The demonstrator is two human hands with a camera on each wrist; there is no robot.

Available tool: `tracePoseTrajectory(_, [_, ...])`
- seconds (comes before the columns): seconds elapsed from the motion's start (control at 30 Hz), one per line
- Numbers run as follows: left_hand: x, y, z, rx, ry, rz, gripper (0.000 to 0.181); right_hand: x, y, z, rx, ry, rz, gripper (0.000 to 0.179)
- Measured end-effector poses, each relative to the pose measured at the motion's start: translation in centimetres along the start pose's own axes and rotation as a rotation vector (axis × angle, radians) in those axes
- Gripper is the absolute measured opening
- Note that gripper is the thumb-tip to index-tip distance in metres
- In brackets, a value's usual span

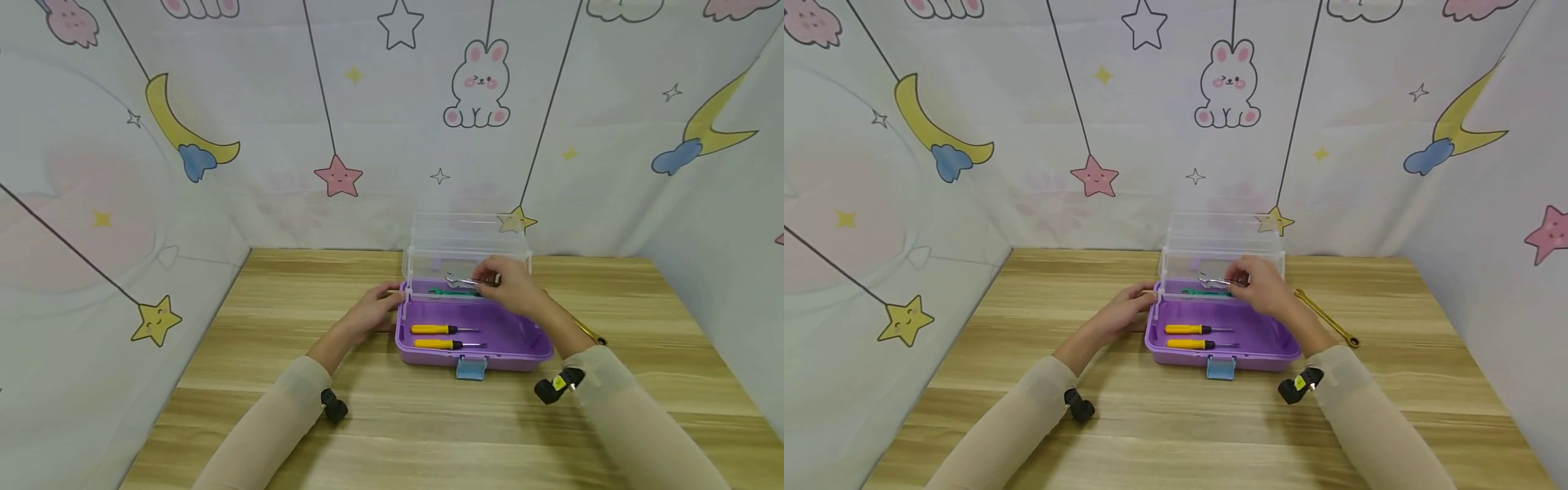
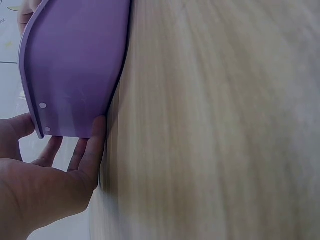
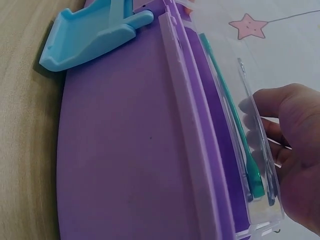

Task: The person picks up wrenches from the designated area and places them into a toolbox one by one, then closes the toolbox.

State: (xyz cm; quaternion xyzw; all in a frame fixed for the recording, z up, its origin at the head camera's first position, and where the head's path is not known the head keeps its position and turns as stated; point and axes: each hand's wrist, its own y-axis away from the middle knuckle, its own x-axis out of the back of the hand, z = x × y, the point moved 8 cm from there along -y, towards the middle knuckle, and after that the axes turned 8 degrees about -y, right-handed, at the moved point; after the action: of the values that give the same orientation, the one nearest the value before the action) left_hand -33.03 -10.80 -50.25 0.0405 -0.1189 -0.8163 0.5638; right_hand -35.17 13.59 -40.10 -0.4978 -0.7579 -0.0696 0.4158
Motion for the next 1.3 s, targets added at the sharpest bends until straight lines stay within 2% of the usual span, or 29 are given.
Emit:
tracePoseTrajectory(0.5, [0.0,0.1,0.0,0.002,0.002,0.008,0.044,-0.1,0.2,0.0,-0.011,0.017,0.013,0.009])
tracePoseTrajectory(0.8, [0.0,0.0,-0.1,0.003,0.008,0.02,0.041,0.2,0.3,0.4,-0.001,-0.034,0.026,0.01])
tracePoseTrajectory(1.1, [0.0,-0.1,-0.2,-0.001,0.014,0.023,0.041,2.2,1.5,0.7,-0.054,-0.062,0.028,0.014])
tracePoseTrajectory(1.3, [0.1,-0.2,-0.3,0.001,0.016,0.02,0.042,4.3,2.9,1.7,-0.074,-0.037,0.077,0.013])
